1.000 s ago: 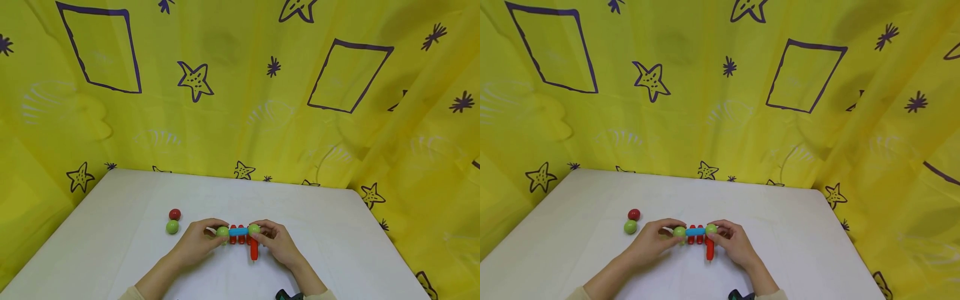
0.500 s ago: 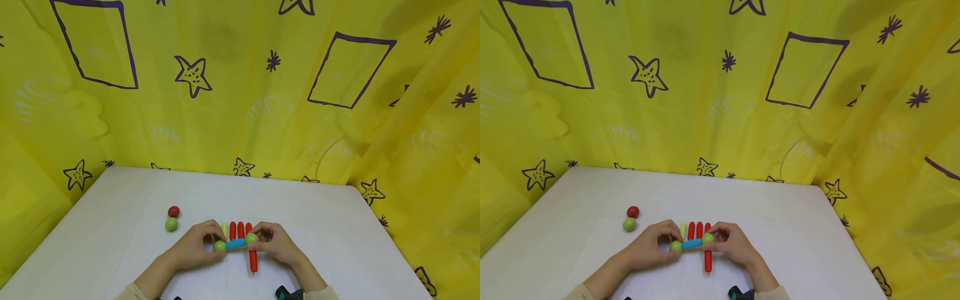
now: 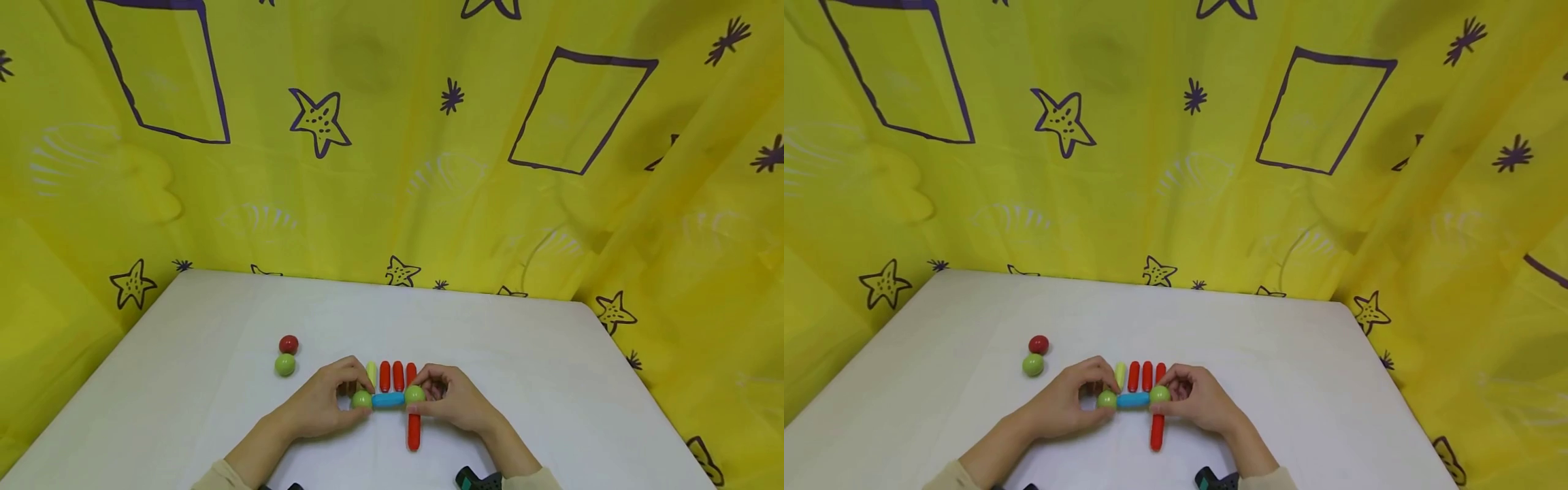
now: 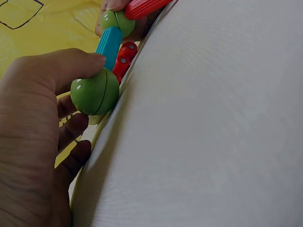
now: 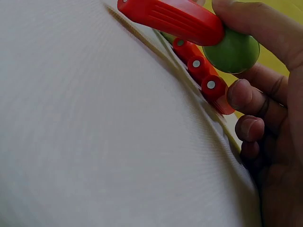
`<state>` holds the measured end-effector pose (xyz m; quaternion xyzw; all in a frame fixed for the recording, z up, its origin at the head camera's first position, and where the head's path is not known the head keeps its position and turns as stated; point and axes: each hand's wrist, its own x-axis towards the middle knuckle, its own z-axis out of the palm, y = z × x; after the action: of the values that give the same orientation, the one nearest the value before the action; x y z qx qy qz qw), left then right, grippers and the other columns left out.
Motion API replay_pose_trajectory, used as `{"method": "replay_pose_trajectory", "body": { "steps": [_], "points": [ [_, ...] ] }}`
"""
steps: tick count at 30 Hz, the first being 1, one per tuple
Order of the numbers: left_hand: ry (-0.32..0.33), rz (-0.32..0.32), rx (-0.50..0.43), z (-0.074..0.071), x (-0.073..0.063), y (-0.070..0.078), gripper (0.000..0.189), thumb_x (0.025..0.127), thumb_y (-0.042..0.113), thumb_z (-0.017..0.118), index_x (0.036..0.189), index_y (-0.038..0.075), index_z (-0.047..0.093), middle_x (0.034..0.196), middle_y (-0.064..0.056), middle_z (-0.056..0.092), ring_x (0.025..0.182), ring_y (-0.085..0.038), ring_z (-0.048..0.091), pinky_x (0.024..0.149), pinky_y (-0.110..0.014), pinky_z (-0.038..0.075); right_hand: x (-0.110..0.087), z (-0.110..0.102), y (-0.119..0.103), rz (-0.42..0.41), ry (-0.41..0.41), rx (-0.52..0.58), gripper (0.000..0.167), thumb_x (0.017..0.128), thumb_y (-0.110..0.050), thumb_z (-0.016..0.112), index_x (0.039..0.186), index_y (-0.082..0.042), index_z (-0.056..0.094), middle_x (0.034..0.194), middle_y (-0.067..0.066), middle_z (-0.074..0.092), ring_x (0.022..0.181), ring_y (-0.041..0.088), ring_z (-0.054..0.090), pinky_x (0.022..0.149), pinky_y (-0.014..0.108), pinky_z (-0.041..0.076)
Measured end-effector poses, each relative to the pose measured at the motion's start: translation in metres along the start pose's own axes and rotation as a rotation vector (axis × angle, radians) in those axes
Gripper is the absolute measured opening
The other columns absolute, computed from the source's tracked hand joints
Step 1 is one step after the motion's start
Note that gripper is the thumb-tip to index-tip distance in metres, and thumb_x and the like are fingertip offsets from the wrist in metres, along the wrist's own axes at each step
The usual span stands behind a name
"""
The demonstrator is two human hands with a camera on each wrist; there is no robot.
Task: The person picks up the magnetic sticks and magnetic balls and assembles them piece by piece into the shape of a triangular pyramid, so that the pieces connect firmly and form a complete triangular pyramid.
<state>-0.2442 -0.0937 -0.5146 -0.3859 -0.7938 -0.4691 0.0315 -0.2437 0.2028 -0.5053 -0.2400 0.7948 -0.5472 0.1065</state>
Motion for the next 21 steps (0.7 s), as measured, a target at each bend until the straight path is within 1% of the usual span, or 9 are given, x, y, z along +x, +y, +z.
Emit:
{"method": "replay_pose_trajectory", "body": {
  "steps": [5,9,13,16,21],
  "points": [
    [0.003,-0.034,0.012,0.0008,-0.0003,0.0011,0.027,0.083,0.015,0.085,0.101,0.028,0.071,0.101,0.015,0.063,0.088,-0.004,0.056,0.079,-0.023,0.051,-0.0020,0.0013,0.0008,-0.011,-0.011,-0.014,0.022,0.082,-0.017,0.089,0.096,-0.012,0.072,0.075,0.023,0.051,0.066,0.003,0.043,0.058,0.022,0.037],
    [0.002,-0.047,0.021,0.0001,0.0004,0.0023,0.021,0.084,0.020,0.086,0.094,0.030,0.070,0.094,0.018,0.064,0.084,-0.005,0.056,0.075,-0.022,0.050,-0.0019,0.0018,-0.0004,-0.012,-0.031,-0.010,0.023,0.081,-0.017,0.089,0.098,-0.013,0.074,0.074,0.021,0.049,0.066,0.002,0.043,0.057,0.020,0.036],
    [-0.010,-0.042,0.007,-0.0004,0.0002,0.0035,0.019,0.085,0.024,0.085,0.087,0.031,0.068,0.085,0.017,0.064,0.079,-0.005,0.055,0.070,-0.021,0.048,-0.0024,0.0020,-0.0003,-0.018,-0.039,-0.002,0.025,0.081,-0.015,0.089,0.103,-0.012,0.078,0.073,0.018,0.050,0.066,0.002,0.044,0.056,0.019,0.035],
    [-0.033,-0.055,-0.015,-0.0010,0.0000,0.0053,0.015,0.088,0.027,0.083,0.085,0.030,0.069,0.079,0.015,0.062,0.073,-0.004,0.054,0.065,-0.019,0.046,-0.0025,0.0030,-0.0002,-0.033,-0.046,-0.033,0.027,0.081,-0.017,0.090,0.106,-0.014,0.080,0.073,0.014,0.054,0.066,0.001,0.044,0.057,0.019,0.035],
    [-0.074,-0.096,-0.034,-0.0013,0.0007,0.0090,0.011,0.093,0.032,0.078,0.085,0.029,0.071,0.071,0.015,0.060,0.063,0.002,0.049,0.057,-0.016,0.043,-0.0024,0.0053,-0.0022,-0.032,-0.065,-0.111,0.028,0.082,-0.026,0.089,0.108,-0.022,0.081,0.071,0.002,0.053,0.067,0.002,0.045,0.059,0.019,0.037]
  ]
}}
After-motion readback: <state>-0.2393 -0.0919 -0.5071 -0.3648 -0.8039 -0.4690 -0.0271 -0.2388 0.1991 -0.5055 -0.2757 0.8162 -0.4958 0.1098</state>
